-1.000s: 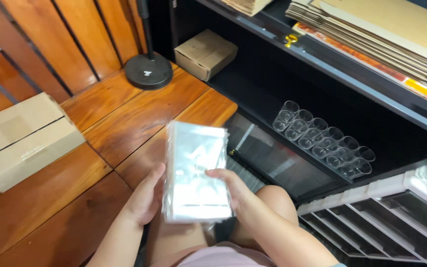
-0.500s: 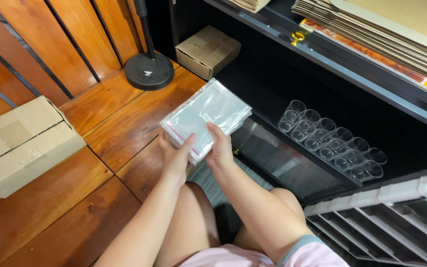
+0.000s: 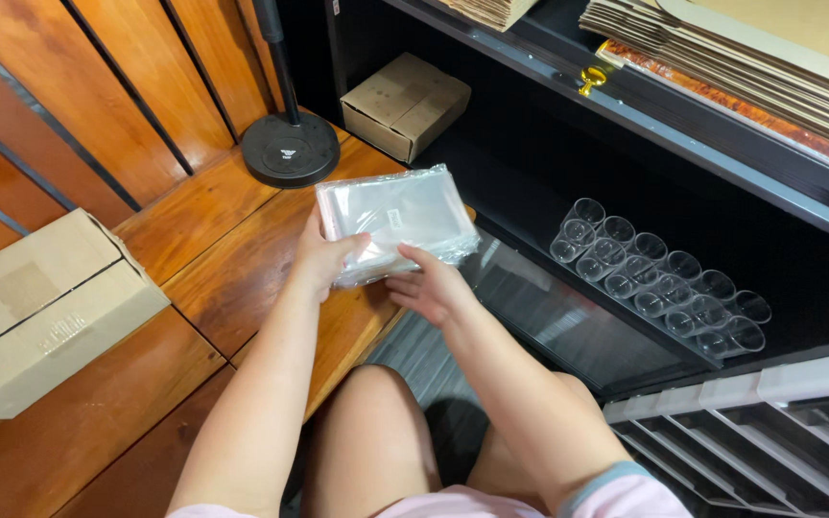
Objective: The person sits on the floor and repeatedly picks up stacks of clear plastic containers from a wooden bench, then places them onto a shelf above a cabinet. The person handles the containers by hand, moving them between the bench and the shelf multiple times.
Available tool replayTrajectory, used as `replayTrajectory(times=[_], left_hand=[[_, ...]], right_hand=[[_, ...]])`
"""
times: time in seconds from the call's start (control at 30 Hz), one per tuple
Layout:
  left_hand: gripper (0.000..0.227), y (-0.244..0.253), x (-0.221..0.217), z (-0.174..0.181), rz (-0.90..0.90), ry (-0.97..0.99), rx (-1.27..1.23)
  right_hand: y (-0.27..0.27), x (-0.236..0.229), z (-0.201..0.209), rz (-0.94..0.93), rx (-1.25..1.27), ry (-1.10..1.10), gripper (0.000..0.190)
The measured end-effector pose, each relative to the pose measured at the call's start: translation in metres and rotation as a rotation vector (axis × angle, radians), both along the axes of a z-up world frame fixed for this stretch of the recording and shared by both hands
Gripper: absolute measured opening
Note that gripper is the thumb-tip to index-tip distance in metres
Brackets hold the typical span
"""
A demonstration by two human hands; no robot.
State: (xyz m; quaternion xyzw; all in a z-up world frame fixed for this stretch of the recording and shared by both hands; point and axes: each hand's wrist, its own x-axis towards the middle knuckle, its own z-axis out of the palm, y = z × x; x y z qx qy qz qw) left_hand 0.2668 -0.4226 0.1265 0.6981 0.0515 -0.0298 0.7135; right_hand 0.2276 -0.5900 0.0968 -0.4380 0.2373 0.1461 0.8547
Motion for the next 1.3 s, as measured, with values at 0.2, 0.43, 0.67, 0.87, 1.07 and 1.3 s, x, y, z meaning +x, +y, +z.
replayTrajectory(times=[0.2, 0.43, 0.67, 0.87, 1.07, 1.3], left_hand=[[0.116, 0.0, -0.004, -0.006, 0.008, 0.0, -0.017], [0.102, 0.014, 0.016, -0.05, 0.07, -0.1, 0.185], [0.095, 0.007, -0.005, -0.023, 0.129, -0.21, 0.543], [0.064, -0.001, -0.03, -0.042, 0.05, -0.269, 0.591], [0.048, 0.002, -0.023, -0.044, 0.117, -0.244, 0.327], [0.107, 0.028, 0.041, -0.051, 0.196, -0.031, 0.197]], right_hand=[[-0.043, -0.026, -0.011, -0.031, -0.628, -0.205, 0.031], [-0.079, -0.021, -0.001, -0.361, -1.573, -0.852, 0.037], [-0.087, -0.009, 0.006, 0.155, -1.608, -0.699, 0.058], [-0.094, 0.008, -0.016, 0.147, -1.499, -0.694, 0.052], [-0.102, 0.042, -0.028, -0.035, -1.247, -0.509, 0.022], [-0.11, 0.074, -0.041, -0.118, -0.775, -0.288, 0.056]])
